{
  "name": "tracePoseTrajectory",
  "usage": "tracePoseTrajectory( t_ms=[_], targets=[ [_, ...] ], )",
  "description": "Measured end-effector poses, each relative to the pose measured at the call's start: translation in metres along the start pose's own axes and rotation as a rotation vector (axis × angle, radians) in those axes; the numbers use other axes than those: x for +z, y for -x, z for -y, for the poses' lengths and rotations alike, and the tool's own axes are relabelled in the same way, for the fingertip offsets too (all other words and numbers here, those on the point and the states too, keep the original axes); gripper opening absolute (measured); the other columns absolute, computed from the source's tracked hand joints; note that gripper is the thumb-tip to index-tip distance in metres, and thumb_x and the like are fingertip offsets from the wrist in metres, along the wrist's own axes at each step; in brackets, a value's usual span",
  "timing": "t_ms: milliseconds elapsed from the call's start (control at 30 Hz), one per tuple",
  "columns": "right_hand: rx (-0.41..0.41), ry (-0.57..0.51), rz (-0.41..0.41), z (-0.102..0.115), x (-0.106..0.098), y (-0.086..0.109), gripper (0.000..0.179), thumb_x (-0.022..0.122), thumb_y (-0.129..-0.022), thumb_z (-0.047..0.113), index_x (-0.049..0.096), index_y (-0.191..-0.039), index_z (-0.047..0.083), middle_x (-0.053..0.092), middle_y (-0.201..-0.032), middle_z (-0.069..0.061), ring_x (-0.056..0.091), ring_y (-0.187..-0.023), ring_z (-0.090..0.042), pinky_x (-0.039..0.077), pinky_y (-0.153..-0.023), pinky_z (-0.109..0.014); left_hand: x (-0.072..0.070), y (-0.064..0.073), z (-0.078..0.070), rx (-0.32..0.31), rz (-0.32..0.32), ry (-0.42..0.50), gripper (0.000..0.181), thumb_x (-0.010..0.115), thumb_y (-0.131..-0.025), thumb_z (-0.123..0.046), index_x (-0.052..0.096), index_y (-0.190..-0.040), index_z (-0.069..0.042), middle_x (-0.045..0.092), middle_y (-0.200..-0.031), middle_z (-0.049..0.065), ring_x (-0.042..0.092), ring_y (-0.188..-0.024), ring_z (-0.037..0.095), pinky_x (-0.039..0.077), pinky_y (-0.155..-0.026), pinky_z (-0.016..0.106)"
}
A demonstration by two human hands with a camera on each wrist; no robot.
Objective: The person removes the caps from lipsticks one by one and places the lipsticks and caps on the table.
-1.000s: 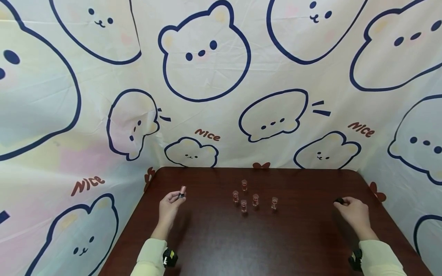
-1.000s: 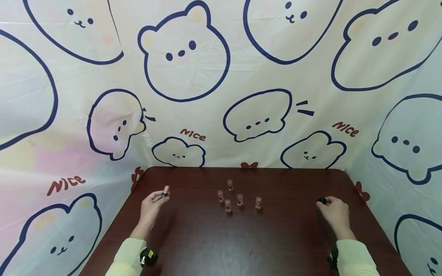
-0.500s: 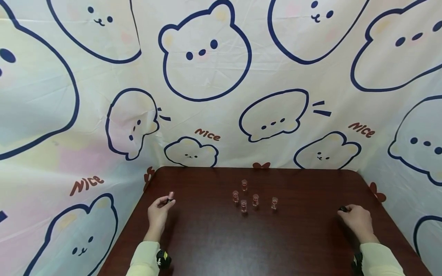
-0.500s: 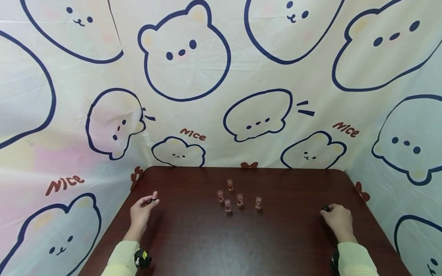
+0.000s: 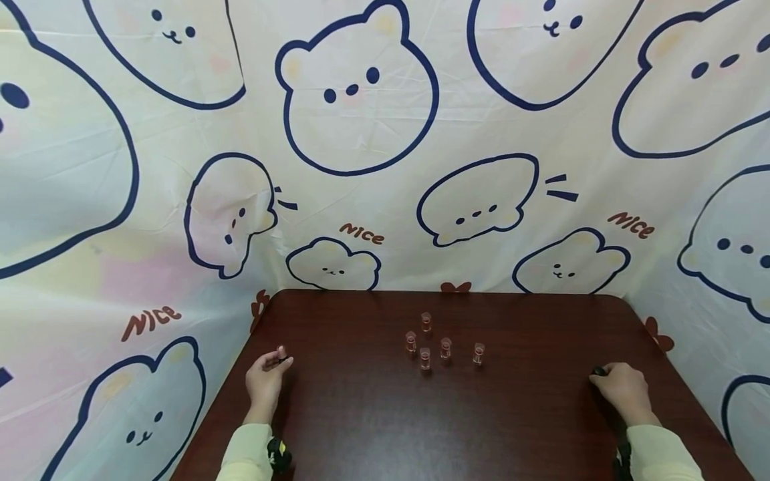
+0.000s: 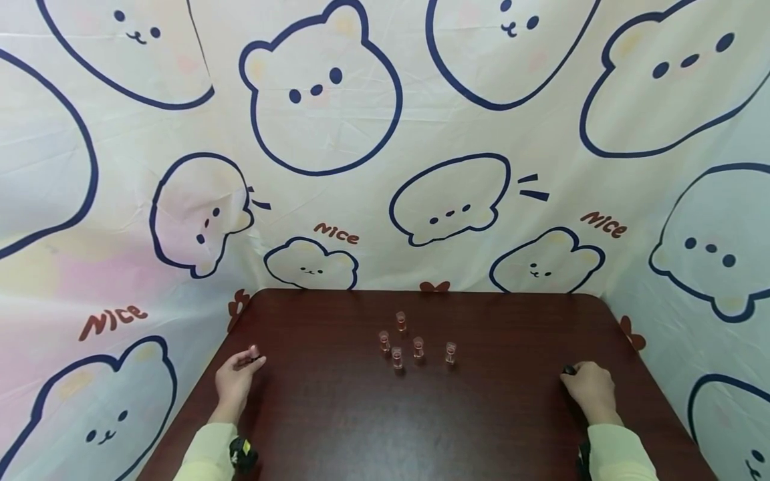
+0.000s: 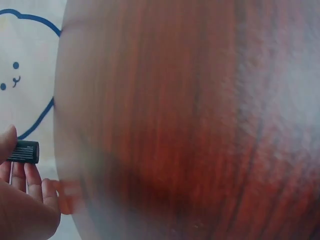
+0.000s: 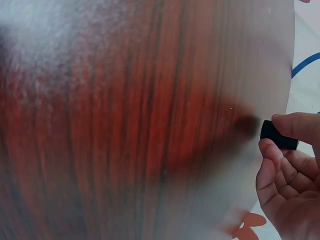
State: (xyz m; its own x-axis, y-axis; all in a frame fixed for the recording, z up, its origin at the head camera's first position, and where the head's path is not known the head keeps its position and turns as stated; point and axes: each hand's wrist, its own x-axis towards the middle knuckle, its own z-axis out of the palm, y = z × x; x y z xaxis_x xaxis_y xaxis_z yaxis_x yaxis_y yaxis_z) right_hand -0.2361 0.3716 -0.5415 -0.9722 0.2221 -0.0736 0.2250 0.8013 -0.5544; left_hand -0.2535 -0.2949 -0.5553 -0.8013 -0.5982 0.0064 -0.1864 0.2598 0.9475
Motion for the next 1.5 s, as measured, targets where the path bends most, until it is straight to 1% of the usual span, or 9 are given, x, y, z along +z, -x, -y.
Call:
tracePoseTrajectory(
  t_ms=[167, 367, 667, 867, 1000, 1100, 1200, 1300, 1500],
  targets=[
    [0.012, 0.013, 0.01, -0.002, 0.002, 0.001, 0.026, 0.065, -0.09, 0.018, 0.062, -0.071, 0.0, 0.058, -0.059, -0.002, 0.053, -0.055, -0.02, 0.041, -0.05, -0.034, -0.001, -0.001, 0.006, -0.024, -0.008, 0.015, 0.036, 0.074, -0.085, -0.008, 0.062, -0.116, 0.005, 0.059, -0.113, 0.024, 0.055, -0.103, 0.034, 0.045, -0.083, 0.045],
    [0.017, 0.038, 0.002, -0.003, 0.004, 0.003, 0.04, 0.065, -0.09, 0.019, 0.045, -0.056, 0.013, 0.042, -0.049, 0.0, 0.044, -0.047, -0.017, 0.033, -0.048, -0.03, -0.004, -0.001, 0.009, -0.028, -0.02, 0.029, 0.035, 0.073, -0.084, -0.004, 0.061, -0.115, 0.008, 0.059, -0.115, 0.028, 0.056, -0.105, 0.037, 0.046, -0.089, 0.049],
    [0.025, 0.053, 0.004, -0.001, 0.005, 0.004, 0.042, 0.066, -0.091, 0.02, 0.044, -0.055, 0.014, 0.04, -0.049, 0.0, 0.043, -0.046, -0.016, 0.033, -0.046, -0.03, -0.003, -0.001, 0.017, -0.05, 0.006, 0.063, 0.028, 0.07, -0.085, 0.002, 0.063, -0.111, 0.009, 0.061, -0.114, 0.026, 0.055, -0.108, 0.035, 0.044, -0.094, 0.051],
    [0.031, 0.06, -0.005, -0.001, 0.008, 0.004, 0.043, 0.068, -0.09, 0.022, 0.043, -0.056, 0.014, 0.039, -0.049, 0.001, 0.041, -0.045, -0.015, 0.032, -0.046, -0.029, -0.003, -0.002, 0.022, -0.043, -0.004, 0.042, 0.026, 0.069, -0.084, 0.004, 0.065, -0.108, 0.009, 0.063, -0.11, 0.025, 0.056, -0.107, 0.036, 0.044, -0.094, 0.052],
    [0.036, 0.055, -0.012, -0.002, 0.009, 0.004, 0.042, 0.069, -0.089, 0.024, 0.044, -0.057, 0.013, 0.038, -0.049, 0.001, 0.039, -0.046, -0.015, 0.031, -0.046, -0.029, -0.002, -0.003, 0.023, -0.039, -0.009, 0.028, 0.026, 0.07, -0.083, 0.004, 0.065, -0.108, 0.009, 0.065, -0.107, 0.024, 0.057, -0.105, 0.034, 0.045, -0.092, 0.049],
    [0.033, 0.05, -0.009, 0.0, 0.006, 0.004, 0.038, 0.07, -0.089, 0.028, 0.057, -0.064, 0.002, 0.051, -0.056, -0.006, 0.047, -0.05, -0.018, 0.037, -0.046, -0.032, -0.002, -0.004, 0.022, -0.04, -0.009, 0.009, 0.026, 0.07, -0.083, 0.003, 0.065, -0.108, 0.009, 0.065, -0.108, 0.024, 0.057, -0.105, 0.034, 0.045, -0.092, 0.049],
    [0.01, 0.06, -0.02, 0.006, 0.0, 0.002, 0.045, 0.071, -0.089, 0.033, 0.066, -0.087, -0.012, 0.063, -0.076, -0.024, 0.058, -0.06, -0.027, 0.047, -0.05, -0.039, -0.004, -0.004, 0.022, -0.037, -0.007, -0.014, 0.028, 0.071, -0.083, 0.002, 0.066, -0.109, 0.01, 0.064, -0.112, 0.027, 0.057, -0.108, 0.038, 0.043, -0.094, 0.052],
    [-0.031, 0.082, -0.059, 0.016, -0.005, 0.002, 0.054, 0.071, -0.089, 0.032, 0.062, -0.104, -0.019, 0.063, -0.093, -0.034, 0.062, -0.067, -0.033, 0.05, -0.052, -0.043, -0.005, -0.004, 0.021, -0.028, -0.007, -0.038, 0.03, 0.071, -0.083, 0.001, 0.065, -0.111, 0.011, 0.062, -0.115, 0.03, 0.056, -0.11, 0.042, 0.042, -0.095, 0.055],
    [-0.095, 0.096, -0.15, 0.035, -0.009, 0.006, 0.05, 0.069, -0.09, 0.022, 0.058, -0.109, -0.023, 0.062, -0.093, -0.037, 0.062, -0.061, -0.032, 0.05, -0.048, -0.041, -0.004, -0.004, 0.023, -0.023, 0.006, -0.068, 0.036, 0.073, -0.084, -0.003, 0.064, -0.115, 0.011, 0.06, -0.118, 0.033, 0.054, -0.112, 0.046, 0.042, -0.093, 0.057]
  ],
)
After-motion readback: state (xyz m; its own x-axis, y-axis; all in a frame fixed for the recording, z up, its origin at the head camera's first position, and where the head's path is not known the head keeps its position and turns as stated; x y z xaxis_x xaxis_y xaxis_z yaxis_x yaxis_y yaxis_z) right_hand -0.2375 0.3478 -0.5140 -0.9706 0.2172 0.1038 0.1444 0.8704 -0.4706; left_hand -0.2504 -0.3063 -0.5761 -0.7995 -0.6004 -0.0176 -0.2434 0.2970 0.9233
